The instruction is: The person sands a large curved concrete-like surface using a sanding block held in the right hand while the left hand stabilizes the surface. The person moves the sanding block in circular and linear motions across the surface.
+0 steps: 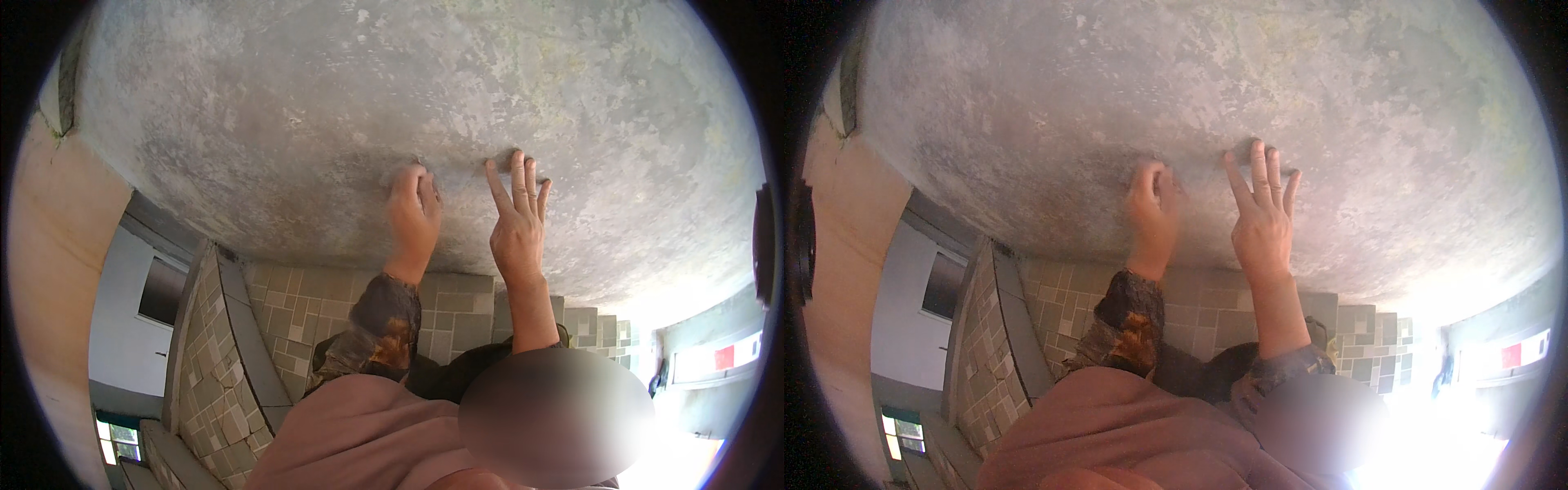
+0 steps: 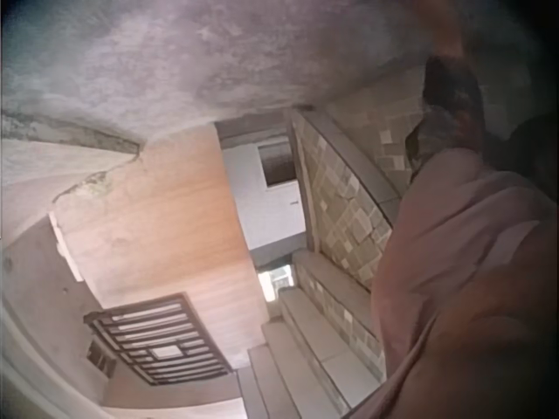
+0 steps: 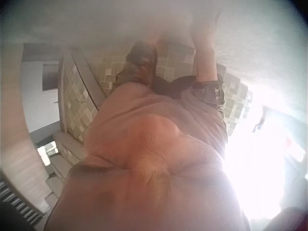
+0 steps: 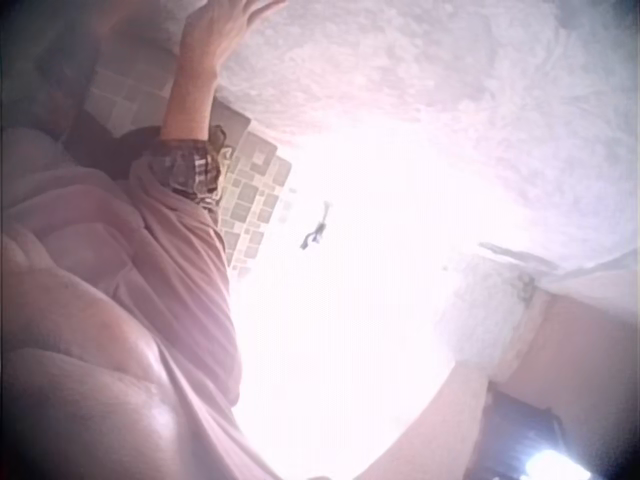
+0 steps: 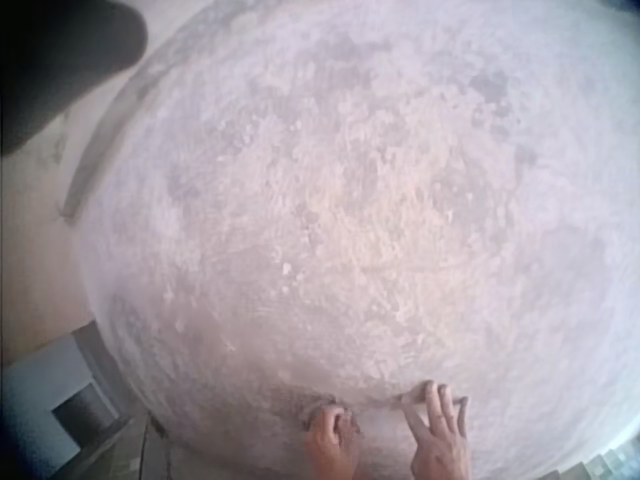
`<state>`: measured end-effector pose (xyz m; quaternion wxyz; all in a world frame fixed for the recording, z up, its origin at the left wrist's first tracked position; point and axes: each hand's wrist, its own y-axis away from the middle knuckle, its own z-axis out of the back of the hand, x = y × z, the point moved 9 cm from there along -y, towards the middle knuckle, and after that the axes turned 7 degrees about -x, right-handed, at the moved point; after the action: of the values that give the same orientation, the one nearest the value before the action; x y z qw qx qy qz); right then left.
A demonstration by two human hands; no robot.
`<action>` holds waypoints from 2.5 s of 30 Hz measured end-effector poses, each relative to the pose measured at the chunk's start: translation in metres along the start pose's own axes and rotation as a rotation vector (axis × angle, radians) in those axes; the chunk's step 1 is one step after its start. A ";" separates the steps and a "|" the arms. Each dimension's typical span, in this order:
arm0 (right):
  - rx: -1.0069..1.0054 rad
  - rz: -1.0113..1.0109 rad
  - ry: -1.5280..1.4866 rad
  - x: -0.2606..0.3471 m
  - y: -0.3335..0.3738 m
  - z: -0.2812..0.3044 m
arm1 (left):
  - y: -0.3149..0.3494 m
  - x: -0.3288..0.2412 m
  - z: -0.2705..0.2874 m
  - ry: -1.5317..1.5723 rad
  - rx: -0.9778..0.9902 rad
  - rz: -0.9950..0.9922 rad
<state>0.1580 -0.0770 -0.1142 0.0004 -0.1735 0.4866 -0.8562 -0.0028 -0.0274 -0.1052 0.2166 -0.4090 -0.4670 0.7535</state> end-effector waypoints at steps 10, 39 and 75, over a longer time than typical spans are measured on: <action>0.004 0.014 -0.002 0.001 0.000 0.000 | 0.022 0.026 0.006 -0.033 0.075 0.133; 0.018 0.015 0.012 0.002 0.001 -0.001 | -0.031 0.016 0.022 -0.020 -0.001 0.052; 0.019 -0.008 -0.013 0.002 0.001 -0.001 | -0.025 -0.027 0.009 -0.033 -0.003 -0.096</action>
<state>0.1559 -0.0767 -0.1151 0.0018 -0.1808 0.4778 -0.8597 0.0034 -0.0393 -0.0698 0.2441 -0.3740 -0.4908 0.7481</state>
